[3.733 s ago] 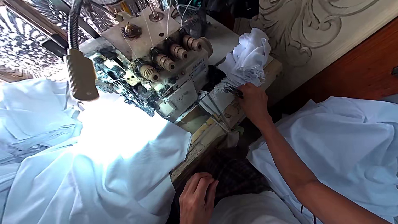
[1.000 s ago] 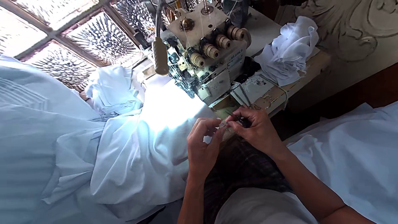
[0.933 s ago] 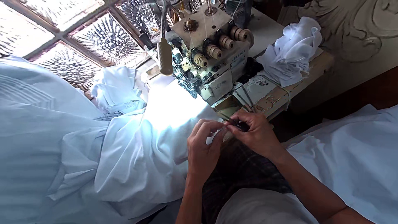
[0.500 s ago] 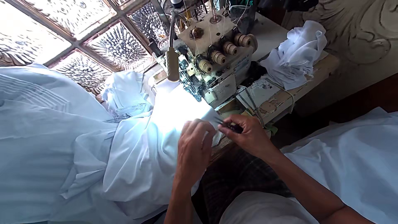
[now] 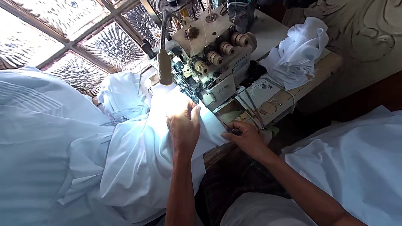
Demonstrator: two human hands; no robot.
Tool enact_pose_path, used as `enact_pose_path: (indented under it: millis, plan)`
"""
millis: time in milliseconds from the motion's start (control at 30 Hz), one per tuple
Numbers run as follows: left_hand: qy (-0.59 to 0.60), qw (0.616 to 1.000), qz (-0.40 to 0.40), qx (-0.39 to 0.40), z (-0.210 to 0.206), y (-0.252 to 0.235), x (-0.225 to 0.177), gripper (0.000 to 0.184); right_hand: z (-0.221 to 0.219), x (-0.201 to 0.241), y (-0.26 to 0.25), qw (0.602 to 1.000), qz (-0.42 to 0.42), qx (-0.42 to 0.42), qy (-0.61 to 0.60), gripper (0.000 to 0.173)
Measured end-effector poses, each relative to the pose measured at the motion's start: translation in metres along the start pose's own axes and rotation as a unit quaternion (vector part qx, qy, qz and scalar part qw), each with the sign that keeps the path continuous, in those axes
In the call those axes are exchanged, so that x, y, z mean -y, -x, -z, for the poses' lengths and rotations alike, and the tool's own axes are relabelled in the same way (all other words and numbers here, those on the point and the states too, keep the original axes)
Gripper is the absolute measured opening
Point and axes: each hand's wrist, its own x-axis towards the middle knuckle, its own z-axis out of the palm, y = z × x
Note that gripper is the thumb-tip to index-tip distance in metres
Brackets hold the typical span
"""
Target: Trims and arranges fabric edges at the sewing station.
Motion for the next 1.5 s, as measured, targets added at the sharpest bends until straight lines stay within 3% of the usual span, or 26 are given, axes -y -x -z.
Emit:
enact_pose_path:
  millis: [167, 300, 533, 767, 867, 933, 1033, 1133, 1267, 1500]
  plan:
    - [0.036, 0.998, -0.035, -0.035, -0.009, 0.003, 0.005, 0.014, -0.006, -0.006, 0.011, 0.997, -0.028, -0.035, -0.066, 0.005]
    - [-0.072, 0.989, -0.129, -0.016, -0.007, 0.009, 0.001, 0.02, -0.011, -0.003, 0.022, 0.992, -0.02, -0.043, -0.116, 0.015]
    - [-0.208, 0.962, -0.176, -0.024, -0.01, 0.026, -0.003, 0.033, -0.019, 0.003, 0.032, 0.993, 0.095, -0.064, -0.035, 0.013]
    - [-0.208, 0.965, -0.154, -0.028, -0.005, 0.033, -0.007, 0.025, -0.032, 0.01, -0.004, 0.969, 0.179, -0.095, 0.14, 0.02]
    - [-0.21, 0.966, -0.145, -0.025, 0.003, 0.042, -0.012, 0.019, -0.034, 0.02, -0.019, 0.922, 0.259, -0.113, 0.266, 0.028]
    - [-0.2, 0.971, -0.131, 0.002, 0.009, 0.04, -0.01, 0.014, -0.037, 0.025, -0.029, 0.873, 0.31, -0.131, 0.353, 0.022]
    - [-0.153, 0.983, -0.092, 0.034, 0.014, 0.028, 0.002, 0.018, -0.042, 0.036, -0.034, 0.837, 0.314, -0.127, 0.43, 0.017]
    - [-0.126, 0.99, -0.019, 0.06, 0.018, 0.015, 0.008, 0.025, -0.043, 0.043, -0.033, 0.829, 0.293, -0.114, 0.462, 0.02]
    - [-0.143, 0.988, 0.02, 0.046, 0.018, 0.004, 0.017, 0.029, -0.043, 0.044, -0.03, 0.823, 0.284, -0.116, 0.477, 0.028]
    - [-0.126, 0.991, 0.014, -0.032, 0.015, 0.015, 0.031, 0.022, -0.036, 0.045, -0.011, 0.858, 0.292, -0.099, 0.411, 0.024]
